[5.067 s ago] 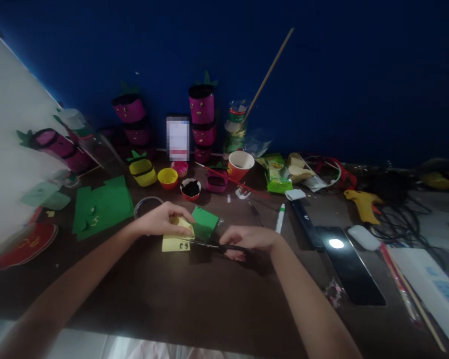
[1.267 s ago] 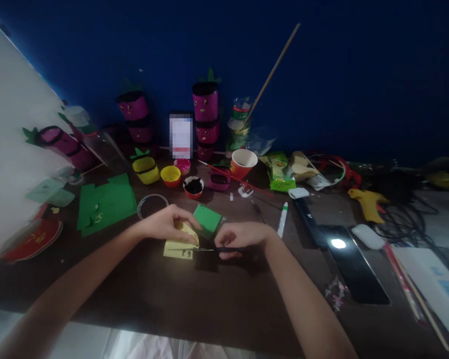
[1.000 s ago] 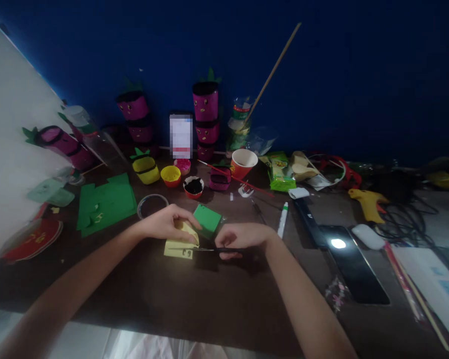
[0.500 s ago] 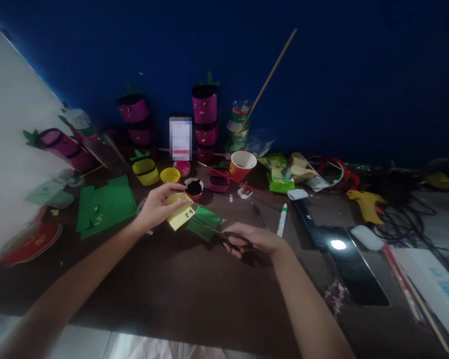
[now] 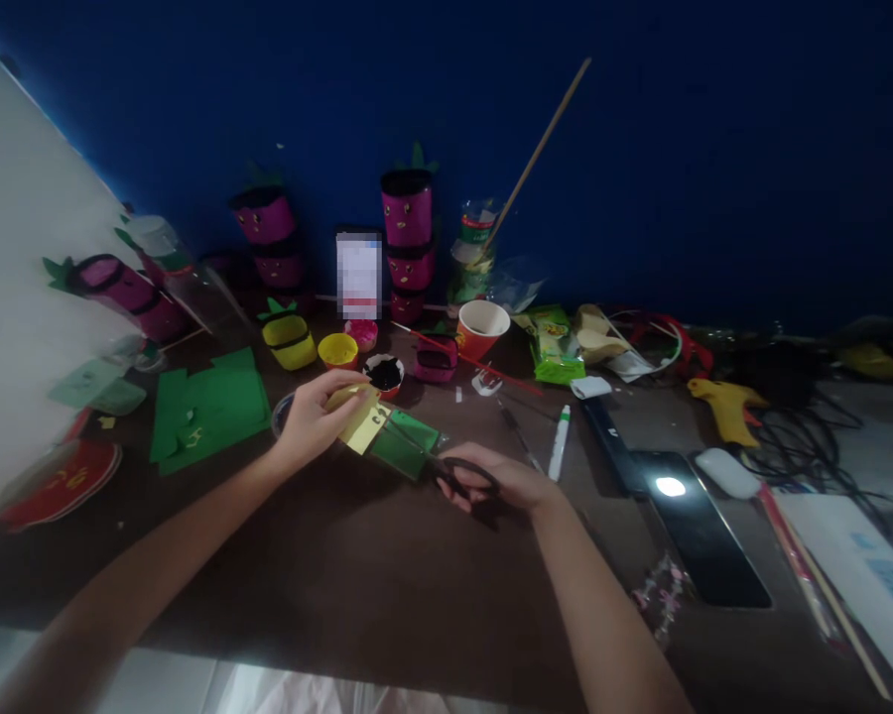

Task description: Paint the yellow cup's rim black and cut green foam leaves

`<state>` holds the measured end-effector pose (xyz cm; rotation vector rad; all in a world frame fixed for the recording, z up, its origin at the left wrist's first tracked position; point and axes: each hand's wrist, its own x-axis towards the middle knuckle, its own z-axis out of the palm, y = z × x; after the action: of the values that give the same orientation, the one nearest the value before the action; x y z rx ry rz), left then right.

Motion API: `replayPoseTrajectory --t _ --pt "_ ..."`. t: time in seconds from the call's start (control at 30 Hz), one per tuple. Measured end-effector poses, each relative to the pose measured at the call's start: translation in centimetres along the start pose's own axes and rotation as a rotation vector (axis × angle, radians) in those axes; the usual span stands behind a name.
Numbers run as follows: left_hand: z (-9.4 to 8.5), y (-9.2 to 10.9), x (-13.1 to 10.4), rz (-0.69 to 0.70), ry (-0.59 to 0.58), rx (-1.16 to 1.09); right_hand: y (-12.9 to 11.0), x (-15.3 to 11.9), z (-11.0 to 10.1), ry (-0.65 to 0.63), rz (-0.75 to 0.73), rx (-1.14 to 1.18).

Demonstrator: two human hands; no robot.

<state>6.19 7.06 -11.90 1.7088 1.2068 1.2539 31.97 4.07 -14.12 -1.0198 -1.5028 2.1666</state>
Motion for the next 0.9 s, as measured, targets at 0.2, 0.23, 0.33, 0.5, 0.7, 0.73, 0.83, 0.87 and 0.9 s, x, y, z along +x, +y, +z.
replayPoseTrajectory --t 0.2,0.23,0.33,0.5,0.7,0.73,0.83,0.87,0.9 --pt "0.4 0.2 -0.8 0.043 -0.071 0.032 -0.2 0.8 1.1 -0.01 -0.038 0.021" --pt "0.4 0.1 -0.9 0.047 -0.079 0.05 -0.2 0.9 1.2 -0.027 -0.035 0.02" --pt "0.5 -0.3 -1.2 0.059 -0.105 0.096 -0.3 1.1 1.1 -0.068 -0.022 0.005" --pt "0.7 -0.6 -1.5 0.107 -0.126 0.12 -0.3 1.2 1.0 -0.082 -0.025 -0.025" --pt "1.0 -0.5 -1.9 0.142 -0.157 0.091 -0.5 1.3 1.4 -0.074 -0.008 -0.014" --pt "1.0 -0.5 -2.0 0.139 -0.161 0.087 -0.5 1.3 1.4 -0.078 -0.001 -0.014" --pt "1.2 -0.5 -2.1 0.119 -0.168 0.081 -0.6 1.3 1.6 -0.084 -0.01 -0.002" --pt "1.2 -0.5 -2.2 0.113 -0.17 0.083 -0.6 1.3 1.7 -0.081 -0.02 0.006" --pt "1.3 -0.4 -2.2 0.111 -0.17 0.086 -0.5 1.3 1.7 -0.079 -0.028 0.013"
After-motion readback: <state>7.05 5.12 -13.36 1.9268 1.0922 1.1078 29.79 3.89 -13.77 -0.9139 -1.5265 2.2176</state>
